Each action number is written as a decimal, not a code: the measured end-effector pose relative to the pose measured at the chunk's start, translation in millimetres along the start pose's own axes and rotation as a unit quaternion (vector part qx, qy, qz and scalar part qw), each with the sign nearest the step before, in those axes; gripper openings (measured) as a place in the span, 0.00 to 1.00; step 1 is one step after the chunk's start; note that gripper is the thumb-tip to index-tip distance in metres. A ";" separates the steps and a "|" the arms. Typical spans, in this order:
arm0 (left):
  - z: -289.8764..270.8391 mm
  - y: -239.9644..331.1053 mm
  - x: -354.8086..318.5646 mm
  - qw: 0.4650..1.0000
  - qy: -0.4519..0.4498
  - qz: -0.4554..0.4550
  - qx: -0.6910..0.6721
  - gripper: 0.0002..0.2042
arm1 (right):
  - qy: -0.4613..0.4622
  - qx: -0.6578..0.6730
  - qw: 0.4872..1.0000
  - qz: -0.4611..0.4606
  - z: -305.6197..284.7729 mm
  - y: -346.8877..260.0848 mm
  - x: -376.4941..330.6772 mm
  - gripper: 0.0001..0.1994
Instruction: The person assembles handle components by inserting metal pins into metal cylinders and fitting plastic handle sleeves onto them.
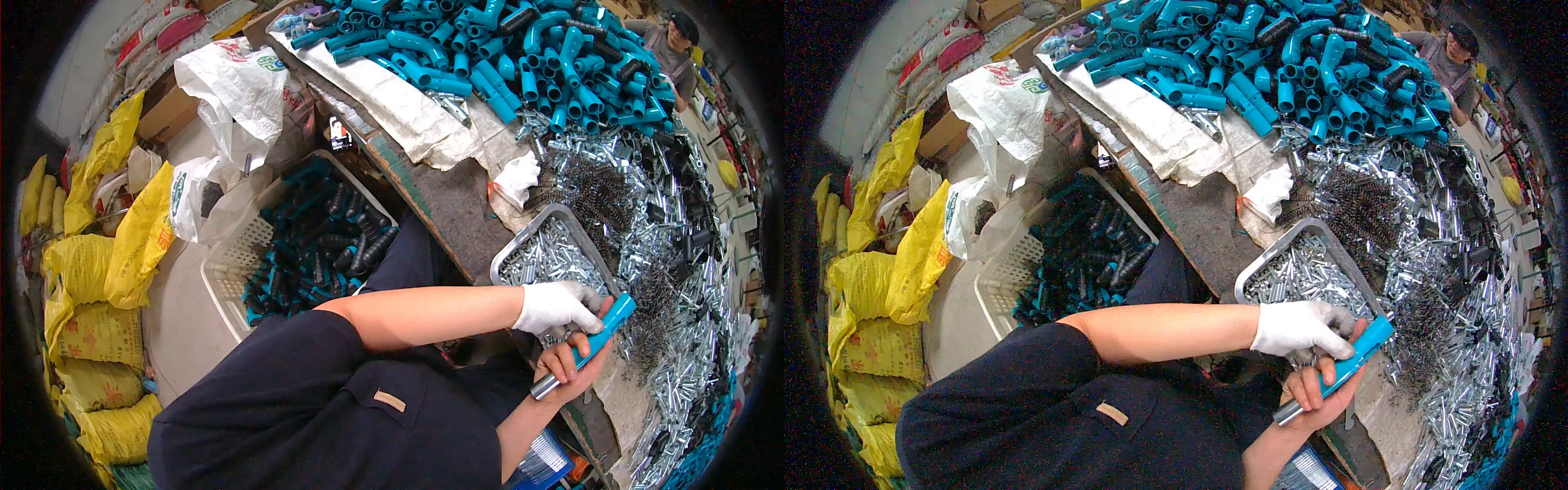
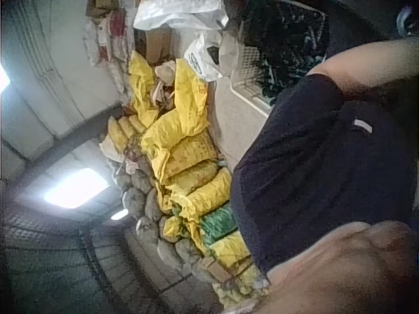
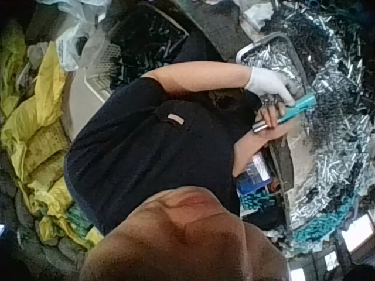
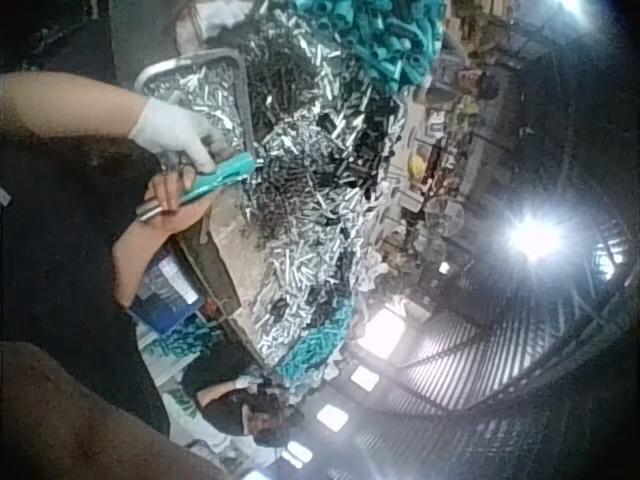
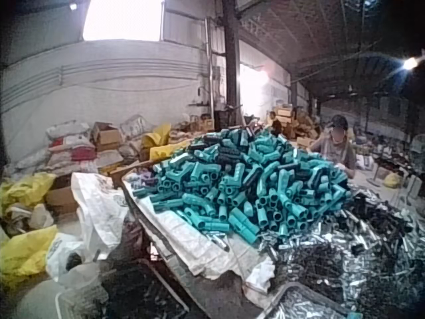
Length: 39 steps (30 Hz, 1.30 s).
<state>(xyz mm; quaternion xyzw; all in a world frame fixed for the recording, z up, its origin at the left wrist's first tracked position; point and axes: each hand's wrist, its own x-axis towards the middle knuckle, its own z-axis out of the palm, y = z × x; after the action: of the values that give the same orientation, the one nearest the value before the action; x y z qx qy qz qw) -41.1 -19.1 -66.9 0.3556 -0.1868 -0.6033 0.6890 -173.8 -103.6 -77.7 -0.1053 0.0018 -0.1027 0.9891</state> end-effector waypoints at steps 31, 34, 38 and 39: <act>-24.8 12.3 3.7 0.765 0.194 0.123 0.602 0.17 | 0.207 -0.340 0.856 -0.330 28.5 -105.6 3.5 0.18; -27.8 12.5 1.7 0.740 0.209 0.113 0.630 0.15 | 0.297 -0.543 0.704 -0.347 44.2 -166.1 34.1 0.18; -32.6 12.2 7.8 0.750 0.214 0.125 0.613 0.15 | 0.324 -0.664 0.622 -0.258 21.9 -277.7 74.7 0.18; -32.7 11.8 9.4 0.760 0.216 0.123 0.600 0.16 | 0.309 -0.720 0.577 -0.231 10.2 -298.2 88.8 0.19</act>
<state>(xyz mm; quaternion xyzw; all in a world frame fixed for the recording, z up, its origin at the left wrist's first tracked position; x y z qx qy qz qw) -8.6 -19.2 -82.2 0.7913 -0.3988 -0.1847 0.4251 -147.1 -404.8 -3.8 -0.7415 0.3560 -0.3192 0.4707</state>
